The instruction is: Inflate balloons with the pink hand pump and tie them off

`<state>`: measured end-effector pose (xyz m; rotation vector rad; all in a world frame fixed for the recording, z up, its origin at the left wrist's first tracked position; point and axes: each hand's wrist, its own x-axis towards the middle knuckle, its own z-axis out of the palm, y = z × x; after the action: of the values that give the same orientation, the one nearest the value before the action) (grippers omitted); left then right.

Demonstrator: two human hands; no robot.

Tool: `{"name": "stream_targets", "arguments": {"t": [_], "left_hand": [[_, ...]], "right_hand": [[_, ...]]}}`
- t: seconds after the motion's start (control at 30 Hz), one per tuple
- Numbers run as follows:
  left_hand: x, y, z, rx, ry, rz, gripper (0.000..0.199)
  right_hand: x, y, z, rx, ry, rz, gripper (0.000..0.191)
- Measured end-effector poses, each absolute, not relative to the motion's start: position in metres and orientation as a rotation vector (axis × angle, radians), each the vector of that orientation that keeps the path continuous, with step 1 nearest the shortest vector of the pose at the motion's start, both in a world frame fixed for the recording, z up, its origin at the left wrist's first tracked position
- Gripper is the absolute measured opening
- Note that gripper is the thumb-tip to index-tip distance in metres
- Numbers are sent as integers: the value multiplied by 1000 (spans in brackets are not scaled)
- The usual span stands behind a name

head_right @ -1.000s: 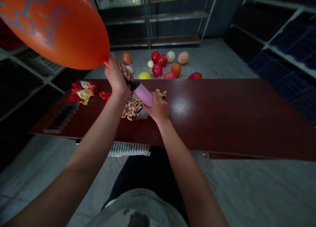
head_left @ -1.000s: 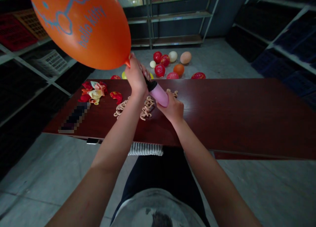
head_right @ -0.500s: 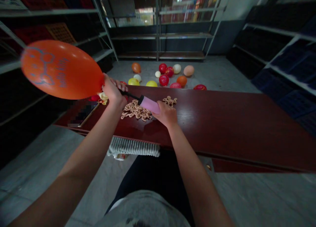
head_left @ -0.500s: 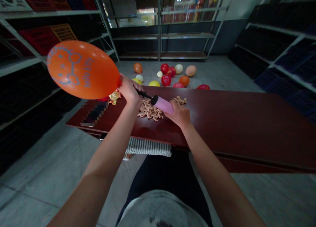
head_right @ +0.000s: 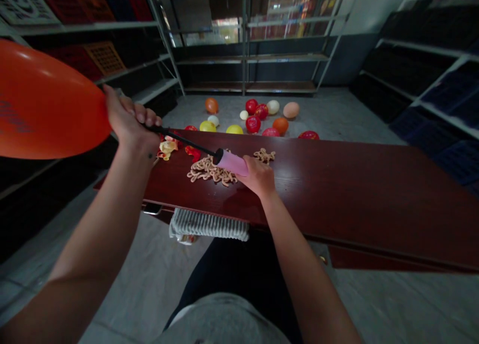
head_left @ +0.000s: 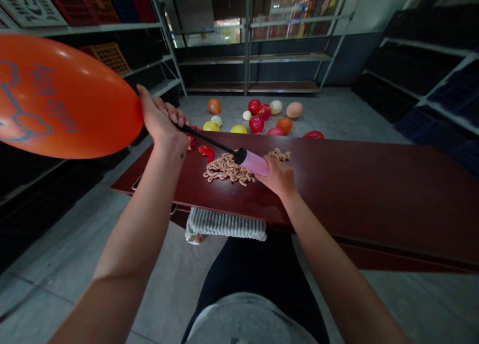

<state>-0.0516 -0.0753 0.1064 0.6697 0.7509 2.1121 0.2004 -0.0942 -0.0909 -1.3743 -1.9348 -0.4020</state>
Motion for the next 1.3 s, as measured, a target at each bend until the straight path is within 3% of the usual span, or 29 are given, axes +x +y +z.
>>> {"name": "stream_targets", "arguments": {"t": [0.4, 0.77, 1.3], "left_hand": [[33, -37, 132, 903, 662, 2047, 52], [113, -9, 49, 632, 714, 1831, 47], [31, -42, 27, 423, 751, 1942, 42]], "right_hand": [[209, -88, -91, -1547, -1722, -236, 44], [208, -81, -96, -1667, -1630, -198, 55], [203, -101, -90, -1543, -1989, -416, 37]]}}
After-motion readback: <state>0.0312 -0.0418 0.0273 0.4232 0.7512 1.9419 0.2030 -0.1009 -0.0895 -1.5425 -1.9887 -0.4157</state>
